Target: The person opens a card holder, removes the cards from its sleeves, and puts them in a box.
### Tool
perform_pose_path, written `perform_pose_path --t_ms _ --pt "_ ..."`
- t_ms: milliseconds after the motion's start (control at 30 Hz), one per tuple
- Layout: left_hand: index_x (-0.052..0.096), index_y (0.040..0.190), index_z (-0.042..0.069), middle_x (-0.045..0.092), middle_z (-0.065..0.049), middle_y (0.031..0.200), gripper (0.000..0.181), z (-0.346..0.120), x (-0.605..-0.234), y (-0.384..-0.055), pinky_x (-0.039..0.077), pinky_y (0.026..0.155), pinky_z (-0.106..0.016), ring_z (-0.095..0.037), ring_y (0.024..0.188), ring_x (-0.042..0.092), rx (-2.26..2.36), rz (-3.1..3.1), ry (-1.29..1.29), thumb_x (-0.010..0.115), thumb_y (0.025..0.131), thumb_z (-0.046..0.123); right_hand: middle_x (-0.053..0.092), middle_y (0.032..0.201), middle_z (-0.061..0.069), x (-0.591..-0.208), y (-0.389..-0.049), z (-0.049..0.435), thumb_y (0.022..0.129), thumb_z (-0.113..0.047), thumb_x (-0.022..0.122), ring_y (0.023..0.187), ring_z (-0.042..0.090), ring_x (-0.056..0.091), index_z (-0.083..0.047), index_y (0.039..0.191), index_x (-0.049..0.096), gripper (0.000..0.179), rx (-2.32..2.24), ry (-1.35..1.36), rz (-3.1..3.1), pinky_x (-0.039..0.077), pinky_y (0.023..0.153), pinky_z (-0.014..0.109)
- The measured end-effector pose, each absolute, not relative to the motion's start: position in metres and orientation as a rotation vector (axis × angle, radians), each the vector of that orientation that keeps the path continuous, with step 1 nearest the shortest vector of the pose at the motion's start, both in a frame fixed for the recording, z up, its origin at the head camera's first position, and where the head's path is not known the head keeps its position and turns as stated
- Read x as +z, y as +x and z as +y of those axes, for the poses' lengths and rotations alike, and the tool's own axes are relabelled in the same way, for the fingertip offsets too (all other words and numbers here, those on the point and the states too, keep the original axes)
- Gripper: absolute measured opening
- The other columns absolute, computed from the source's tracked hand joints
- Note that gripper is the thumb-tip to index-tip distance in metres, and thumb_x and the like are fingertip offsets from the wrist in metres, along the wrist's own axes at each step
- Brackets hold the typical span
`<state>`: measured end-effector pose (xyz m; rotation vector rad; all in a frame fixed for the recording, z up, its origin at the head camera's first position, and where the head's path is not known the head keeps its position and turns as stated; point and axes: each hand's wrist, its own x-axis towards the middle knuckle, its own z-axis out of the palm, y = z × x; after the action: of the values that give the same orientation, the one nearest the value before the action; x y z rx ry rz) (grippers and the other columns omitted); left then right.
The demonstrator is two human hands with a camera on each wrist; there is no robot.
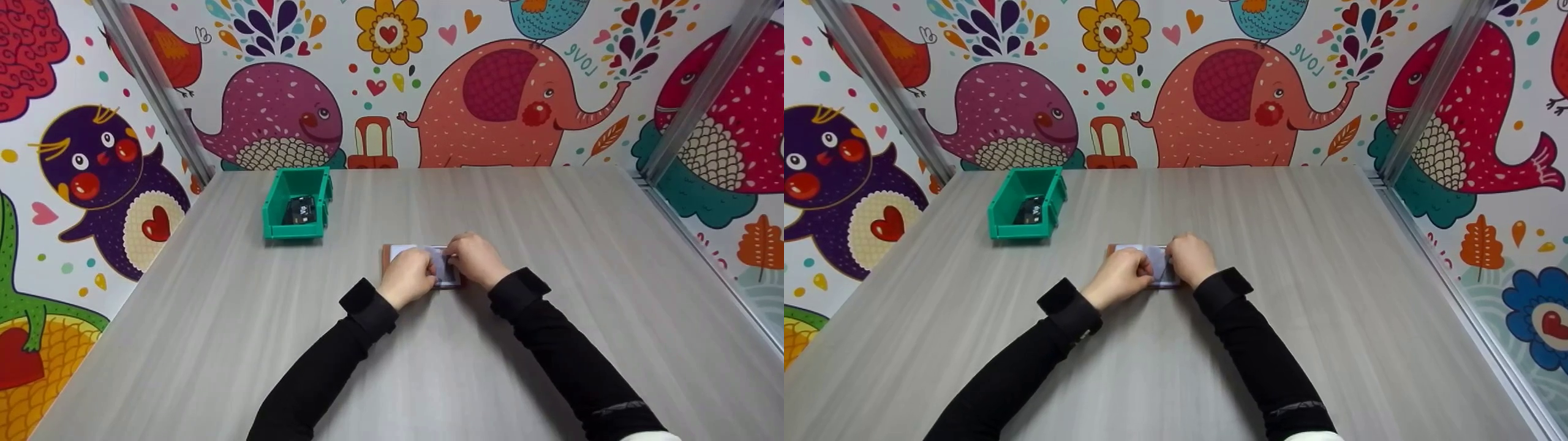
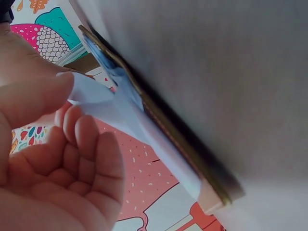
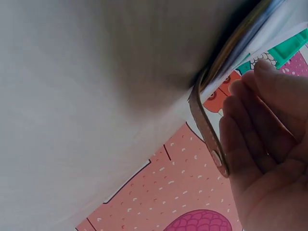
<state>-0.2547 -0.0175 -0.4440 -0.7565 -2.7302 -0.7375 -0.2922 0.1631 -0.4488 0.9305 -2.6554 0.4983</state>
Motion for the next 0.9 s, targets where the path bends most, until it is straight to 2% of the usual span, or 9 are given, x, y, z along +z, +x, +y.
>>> perform_pose_path --t_ms 233,433,700,900 --pt "0.067 0.075 0.007 0.062 -0.004 0.074 0.008 -0.0187 -0.443 -0.2524 0.048 0.068 -0.033 -0.022 0.074 0.06 -0.697 -2.706 -0.754 0.074 0.079 0.006 0.07 0.088 0.015 -0.4442 -0.2902 0.165 0.08 0.008 0.073 0.087 0.035 0.065 0.001 0.089 0.077 0.012 0.492 0.845 -2.674 0.052 0.079 0.046" --pt "0.066 0.074 0.007 0.062 -0.005 0.074 0.009 -0.0195 -0.4432 -0.2498 0.049 0.07 -0.036 -0.024 0.074 0.061 -0.626 -2.672 -0.753 0.074 0.078 0.007 0.07 0.091 0.016 -0.4446 -0.2902 0.1663 0.081 0.007 0.072 0.09 0.036 0.064 0.002 0.093 0.077 0.013 0.488 0.76 -2.699 0.052 0.08 0.046" --pt "0.062 0.074 0.006 0.061 -0.005 0.073 0.008 -0.0222 -0.4438 -0.2472 0.048 0.066 -0.037 -0.025 0.07 0.06 -0.641 -2.622 -0.712 0.07 0.076 0.006 0.07 0.089 0.016 -0.4444 -0.29 0.1668 0.08 0.006 0.072 0.087 0.035 0.064 0.002 0.089 0.076 0.01 0.467 0.78 -2.72 0.052 0.079 0.046" --pt "0.056 0.066 0.009 0.059 -0.005 0.07 0.016 -0.026 -0.4426 -0.2468 0.046 0.062 -0.039 -0.025 0.067 0.059 -0.653 -2.644 -0.614 0.069 0.075 0.008 0.07 0.087 0.015 -0.446 -0.2899 0.1666 0.079 0.007 0.073 0.085 0.033 0.065 0.001 0.086 0.076 0.01 0.46 0.827 -2.721 0.051 0.078 0.046"
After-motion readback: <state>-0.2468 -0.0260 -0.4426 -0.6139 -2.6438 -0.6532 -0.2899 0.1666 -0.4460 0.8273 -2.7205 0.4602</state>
